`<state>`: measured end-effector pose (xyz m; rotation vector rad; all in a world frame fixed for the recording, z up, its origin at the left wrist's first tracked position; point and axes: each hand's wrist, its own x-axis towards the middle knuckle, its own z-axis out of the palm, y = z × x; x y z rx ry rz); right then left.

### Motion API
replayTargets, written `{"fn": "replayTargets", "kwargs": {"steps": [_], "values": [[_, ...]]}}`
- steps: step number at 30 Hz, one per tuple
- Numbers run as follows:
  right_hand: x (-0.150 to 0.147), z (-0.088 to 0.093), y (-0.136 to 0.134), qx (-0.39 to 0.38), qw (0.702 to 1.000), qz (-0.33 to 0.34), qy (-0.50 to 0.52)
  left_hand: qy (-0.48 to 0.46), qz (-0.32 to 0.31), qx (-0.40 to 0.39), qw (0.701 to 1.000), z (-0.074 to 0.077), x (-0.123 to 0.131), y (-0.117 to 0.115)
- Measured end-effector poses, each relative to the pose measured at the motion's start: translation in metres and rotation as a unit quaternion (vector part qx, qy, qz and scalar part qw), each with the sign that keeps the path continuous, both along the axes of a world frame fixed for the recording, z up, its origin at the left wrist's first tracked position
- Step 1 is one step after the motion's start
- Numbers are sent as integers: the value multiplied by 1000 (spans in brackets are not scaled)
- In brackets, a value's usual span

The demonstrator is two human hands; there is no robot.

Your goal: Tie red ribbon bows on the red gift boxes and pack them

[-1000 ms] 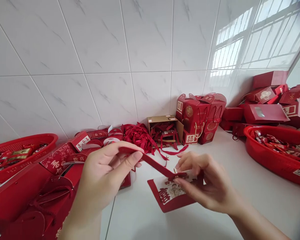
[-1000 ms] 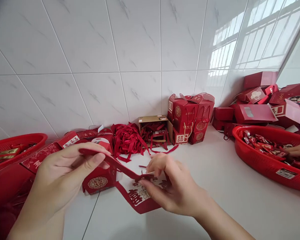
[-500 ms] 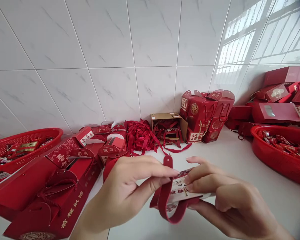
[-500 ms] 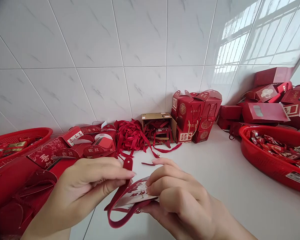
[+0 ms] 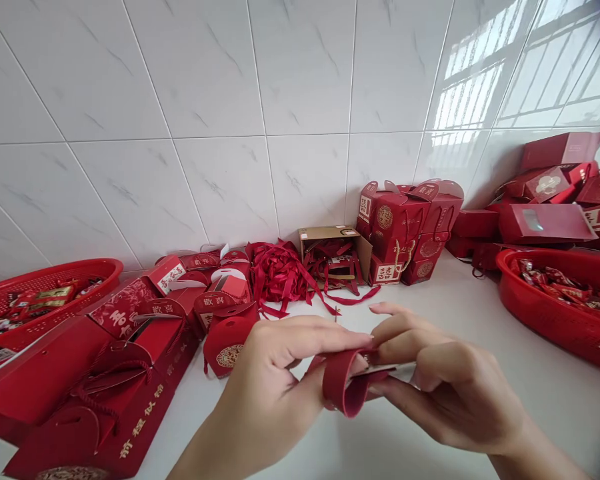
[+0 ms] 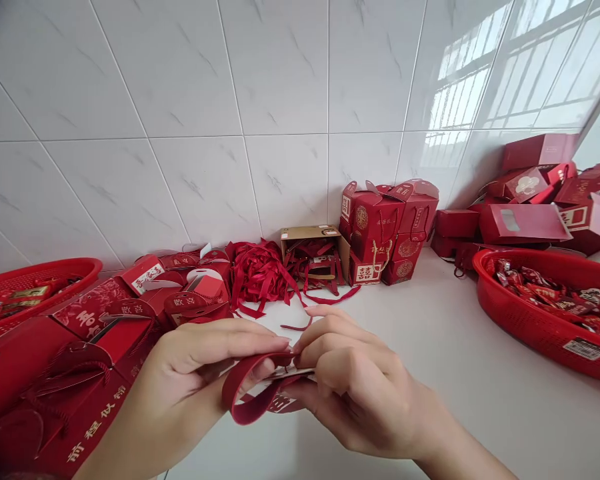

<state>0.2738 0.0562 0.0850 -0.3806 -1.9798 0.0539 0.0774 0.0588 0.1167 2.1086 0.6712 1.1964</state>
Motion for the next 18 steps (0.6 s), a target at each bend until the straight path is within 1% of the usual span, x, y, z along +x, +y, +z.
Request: {"fn": "replayTargets", "kwargs": {"steps": [2, 6, 12, 15, 18], "values": [[1, 1, 0, -2, 1000, -1, 4, -3, -5, -14, 1000, 1, 2, -2], [3, 2, -2, 8, 1000, 1, 10, -14, -1, -7, 1000, 2, 1, -2], [3, 3, -1, 2, 1000, 10, 19, -14, -11, -10, 1000, 4, 2, -1], [4, 4, 0, 4, 1000, 10, 24, 1, -34, 2, 999, 5, 0, -2], [6, 3, -1, 20, 999, 3, 26, 24, -51, 32, 998, 4, -4, -3]]}}
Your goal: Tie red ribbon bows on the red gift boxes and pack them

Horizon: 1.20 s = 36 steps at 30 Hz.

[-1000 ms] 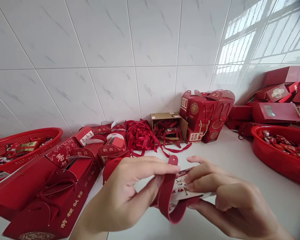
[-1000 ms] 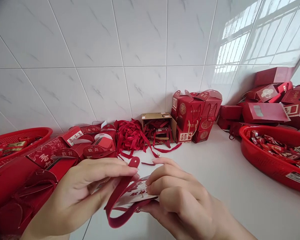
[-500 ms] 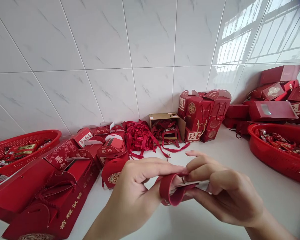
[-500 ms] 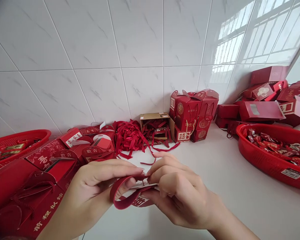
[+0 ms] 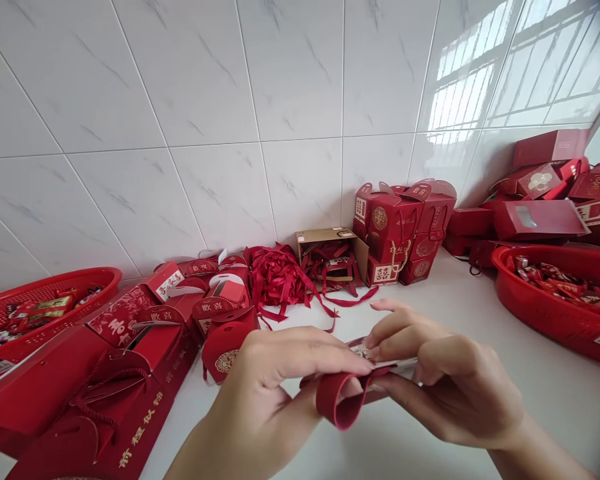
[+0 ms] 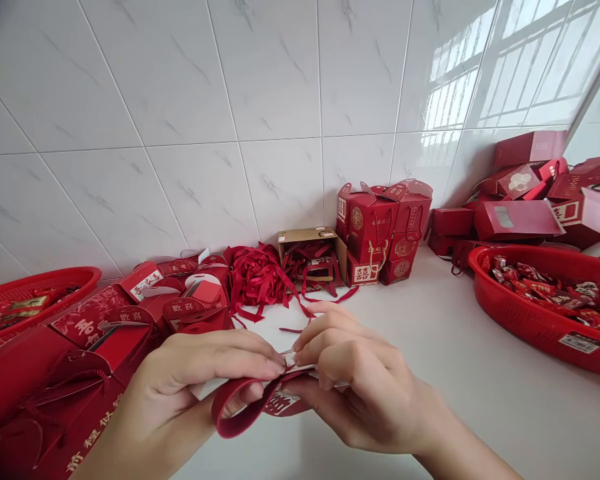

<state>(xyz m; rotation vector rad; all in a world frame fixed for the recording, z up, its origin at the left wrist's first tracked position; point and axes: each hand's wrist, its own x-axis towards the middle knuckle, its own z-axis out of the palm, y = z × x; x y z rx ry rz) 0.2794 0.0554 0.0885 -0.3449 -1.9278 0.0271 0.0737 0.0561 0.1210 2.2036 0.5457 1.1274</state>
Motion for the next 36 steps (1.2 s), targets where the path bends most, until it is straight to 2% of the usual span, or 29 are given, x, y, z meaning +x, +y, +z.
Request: {"fn": "replayTargets", "kwargs": {"steps": [7, 12, 16, 23, 28, 36], "values": [[4, -4, -2, 83, 996, -45, 7, -12, -66, 31, 997, -8, -1, 6], [2, -3, 6, 67, 997, -28, -9, -16, -12, 159, 987, -8, 5, 4], [-1, -5, 7, 75, 997, -20, -5, -9, -7, 197, 980, -8, 2, 0], [-4, -5, 4, 92, 995, -24, -6, -16, -15, 186, 982, -8, 0, 0], [-4, -8, 2, 102, 992, -71, -2, -13, -11, 189, 982, -6, 2, -1], [-4, -11, 2, 93, 993, -70, 3, -30, -6, 118, 993, -7, 8, 0]]}}
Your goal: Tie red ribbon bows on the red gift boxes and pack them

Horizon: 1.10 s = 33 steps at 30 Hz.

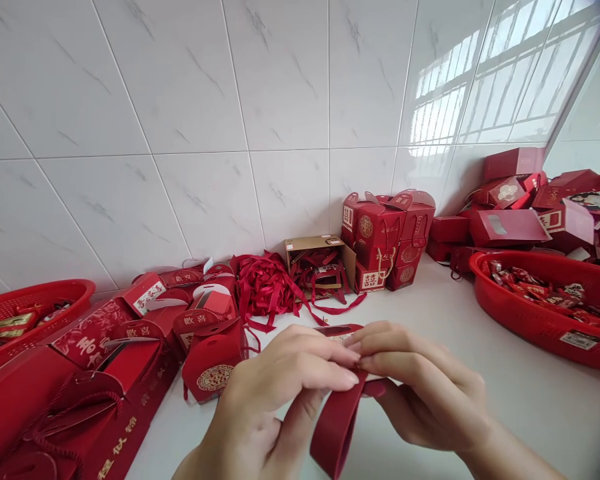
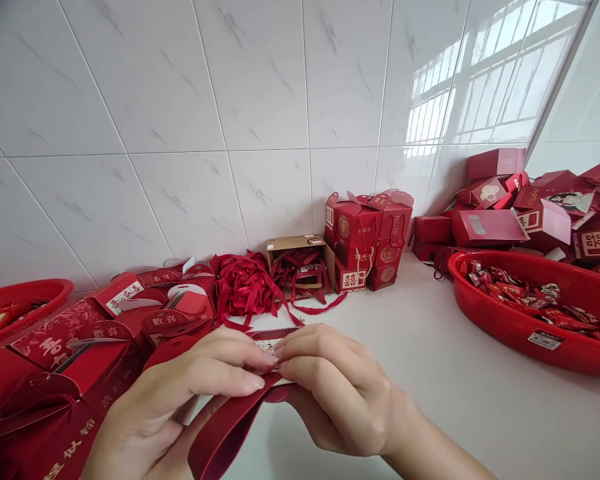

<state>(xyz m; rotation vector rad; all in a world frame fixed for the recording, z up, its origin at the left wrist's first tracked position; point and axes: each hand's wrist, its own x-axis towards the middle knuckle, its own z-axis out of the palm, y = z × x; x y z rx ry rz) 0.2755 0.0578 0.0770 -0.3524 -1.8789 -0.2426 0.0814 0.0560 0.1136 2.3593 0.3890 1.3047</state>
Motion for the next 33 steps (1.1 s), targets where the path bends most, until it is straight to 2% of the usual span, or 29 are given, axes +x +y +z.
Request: {"fn": "replayTargets", "kwargs": {"steps": [2, 6, 9, 12, 15, 18, 21, 25, 27, 29, 31, 33], "values": [[-1, 1, 0, -9, 1000, 3, 7, -12, 3, -35, 999, -2, 1, -1], [-5, 4, -1, -72, 996, 6, 44, -34, 53, -110, 992, -10, -1, -2], [-10, 3, 1, -118, 991, 4, 67, -43, 52, -152, 986, -15, 0, 2], [-14, -2, 6, -140, 986, -27, 84, -75, 52, -210, 973, -17, 4, 7], [-14, -6, 16, -164, 981, -54, 90, -99, 83, -236, 963, -16, 8, 11], [-10, -15, 25, -239, 965, 1, 109, -148, 120, -257, 947, -14, 7, 14], [-3, -38, 22, -362, 909, 115, 173, -266, 140, -275, 913, -8, 1, 17], [-11, -91, -2, -525, 780, 213, 264, -390, 128, -287, 865, -1, -10, 20], [-27, -113, -15, -540, 728, 254, 336, -397, 131, -293, 860, 1, -12, 18], [-47, -126, -26, -517, 691, 259, 433, -385, 136, -298, 863, 1, -11, 13], [-64, -129, -35, -480, 672, 232, 514, -367, 126, -300, 872, 1, -6, 7], [-75, -128, -41, -473, 656, 191, 556, -338, 90, -305, 886, -1, -2, -1]]}}
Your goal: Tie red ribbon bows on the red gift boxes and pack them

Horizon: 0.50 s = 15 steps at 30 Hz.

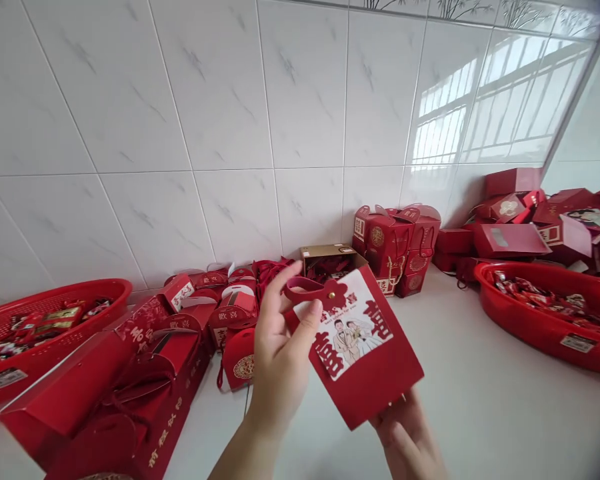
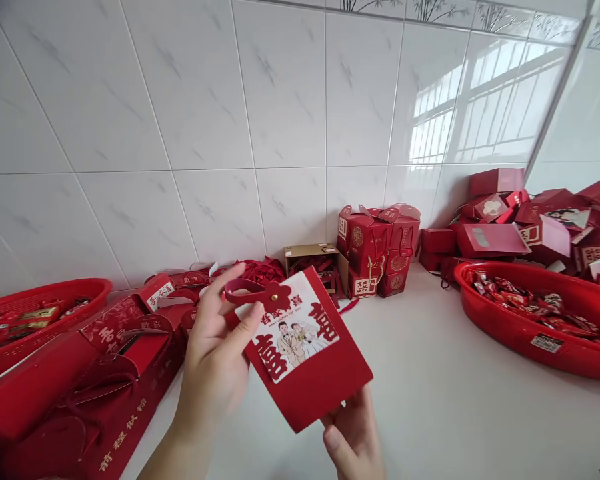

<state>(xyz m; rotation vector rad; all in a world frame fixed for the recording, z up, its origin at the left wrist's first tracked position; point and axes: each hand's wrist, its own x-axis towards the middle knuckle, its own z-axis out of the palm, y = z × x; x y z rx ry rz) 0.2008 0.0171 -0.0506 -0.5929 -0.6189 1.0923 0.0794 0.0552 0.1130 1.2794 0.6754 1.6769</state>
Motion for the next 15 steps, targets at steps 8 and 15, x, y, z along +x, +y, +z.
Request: {"fn": "replayTargets", "kwargs": {"steps": [8, 15], "values": [[17, 2, -25, -82, 995, 56, 26, 79, -101, 10, 992, -5, 4, -9], [41, 18, -48, -76, 997, 11, -21, 155, -76, 35, 984, -4, 1, -4]]}}
